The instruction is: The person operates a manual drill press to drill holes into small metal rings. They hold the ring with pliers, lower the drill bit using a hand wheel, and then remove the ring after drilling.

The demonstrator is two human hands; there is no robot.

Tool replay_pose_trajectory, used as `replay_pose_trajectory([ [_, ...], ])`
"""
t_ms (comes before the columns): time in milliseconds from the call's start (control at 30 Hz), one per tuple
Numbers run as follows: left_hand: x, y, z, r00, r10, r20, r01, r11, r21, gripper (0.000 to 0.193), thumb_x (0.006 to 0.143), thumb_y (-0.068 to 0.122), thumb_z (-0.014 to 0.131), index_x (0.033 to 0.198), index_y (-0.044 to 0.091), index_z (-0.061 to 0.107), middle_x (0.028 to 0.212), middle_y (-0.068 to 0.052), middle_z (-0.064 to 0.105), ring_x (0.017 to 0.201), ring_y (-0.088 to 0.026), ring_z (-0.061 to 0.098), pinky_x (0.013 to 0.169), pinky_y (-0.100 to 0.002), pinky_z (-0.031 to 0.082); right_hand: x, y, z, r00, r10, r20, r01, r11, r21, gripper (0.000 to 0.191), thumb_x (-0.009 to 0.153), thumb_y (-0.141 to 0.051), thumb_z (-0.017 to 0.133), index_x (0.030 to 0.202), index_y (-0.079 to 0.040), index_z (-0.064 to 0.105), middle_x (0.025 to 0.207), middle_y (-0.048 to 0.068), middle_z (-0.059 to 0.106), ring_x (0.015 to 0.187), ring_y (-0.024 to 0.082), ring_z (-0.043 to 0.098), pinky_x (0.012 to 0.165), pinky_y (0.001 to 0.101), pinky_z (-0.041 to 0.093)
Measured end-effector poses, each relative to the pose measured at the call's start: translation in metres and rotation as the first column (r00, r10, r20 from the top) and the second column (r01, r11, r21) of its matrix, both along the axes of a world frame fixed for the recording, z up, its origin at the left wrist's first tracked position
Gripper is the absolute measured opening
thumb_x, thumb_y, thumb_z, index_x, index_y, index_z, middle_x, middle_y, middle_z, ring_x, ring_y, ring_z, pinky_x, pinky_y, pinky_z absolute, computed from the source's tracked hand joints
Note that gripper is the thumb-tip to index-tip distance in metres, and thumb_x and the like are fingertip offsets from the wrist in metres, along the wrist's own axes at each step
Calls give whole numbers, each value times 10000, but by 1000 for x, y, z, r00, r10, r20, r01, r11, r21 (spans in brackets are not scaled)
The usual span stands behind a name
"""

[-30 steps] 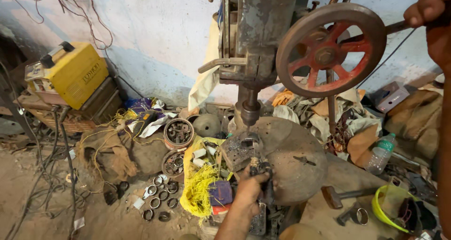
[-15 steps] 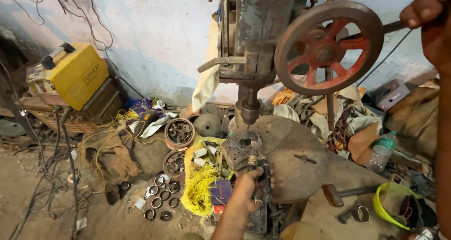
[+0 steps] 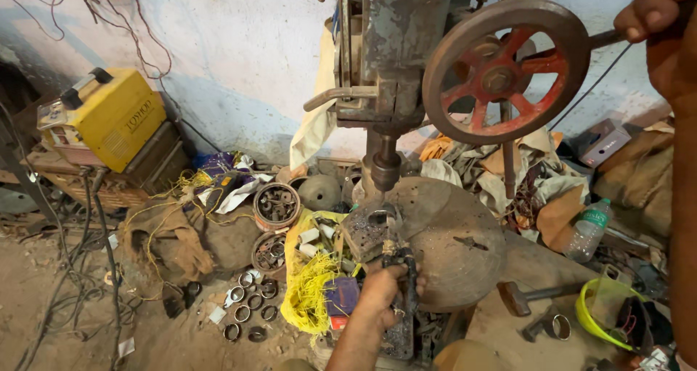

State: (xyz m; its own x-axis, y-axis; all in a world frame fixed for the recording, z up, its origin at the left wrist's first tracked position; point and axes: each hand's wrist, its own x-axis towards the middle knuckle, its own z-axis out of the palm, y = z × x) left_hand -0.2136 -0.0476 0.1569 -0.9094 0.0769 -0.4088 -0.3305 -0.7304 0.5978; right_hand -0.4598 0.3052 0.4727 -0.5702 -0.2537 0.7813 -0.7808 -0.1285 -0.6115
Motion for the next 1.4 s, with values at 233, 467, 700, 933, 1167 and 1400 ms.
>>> replay_pose_trajectory([
  [233, 2, -2, 6, 1000, -6, 23, 6, 1000, 18, 207, 976, 15, 510, 1034, -111, 664, 853, -205, 704, 668, -263, 686, 536, -348, 580, 2, 2, -2, 1000, 6, 2, -6, 1000, 4, 341, 1304, -278, 323, 1027, -120, 445, 914, 1, 427, 650, 125, 392, 717, 324, 401],
  [467, 3, -3, 9, 996, -7, 85, -2, 995, 100, 223, 970, 21, 483, 1101, -74, 637, 863, -179, 706, 654, -244, 665, 527, -347, 567, 3, 3, -5, 1000, 16, 5, -16, 1000, 3, 330, 1302, -274, 318, 1041, -123, 452, 941, -5, 439, 654, 120, 395, 711, 323, 395],
  [700, 3, -4, 9, 997, 12, 75, -18, 997, 80, 204, 958, 14, 481, 1092, -45, 623, 856, -181, 701, 637, -265, 654, 516, -376, 555, 1, 5, -4, 1000, 28, 9, -29, 1000, 3, 320, 1300, -271, 314, 1054, -126, 459, 968, -11, 450, 657, 115, 397, 705, 323, 389],
  [933, 0, -3, 4, 1000, 2, 21, -4, 992, 125, 193, 971, 10, 490, 1070, -79, 629, 846, -191, 687, 633, -266, 656, 518, -375, 565, 0, 6, -1, 999, 39, 13, -39, 999, -4, 311, 1298, -267, 309, 1068, -129, 466, 995, -17, 462, 661, 109, 400, 699, 322, 384],
  [1167, -1, -4, 1, 997, -13, 71, 4, 993, 122, 221, 958, 23, 483, 1070, -70, 648, 848, -183, 694, 640, -259, 660, 516, -361, 559, 7, 4, -1, 999, 50, 16, -50, 999, -16, 302, 1296, -264, 305, 1081, -133, 473, 1022, -23, 474, 664, 104, 402, 693, 322, 378],
  [1400, -2, -6, 0, 997, -55, 58, 46, 988, 150, 236, 986, 57, 486, 1084, -86, 646, 861, -198, 686, 651, -256, 662, 543, -349, 575, 56, -33, -16, 1000, -2, 23, 6, 985, -172, 355, 1236, -321, 409, 973, -86, 449, 710, 23, 336, 600, 146, 342, 640, 333, 337],
])
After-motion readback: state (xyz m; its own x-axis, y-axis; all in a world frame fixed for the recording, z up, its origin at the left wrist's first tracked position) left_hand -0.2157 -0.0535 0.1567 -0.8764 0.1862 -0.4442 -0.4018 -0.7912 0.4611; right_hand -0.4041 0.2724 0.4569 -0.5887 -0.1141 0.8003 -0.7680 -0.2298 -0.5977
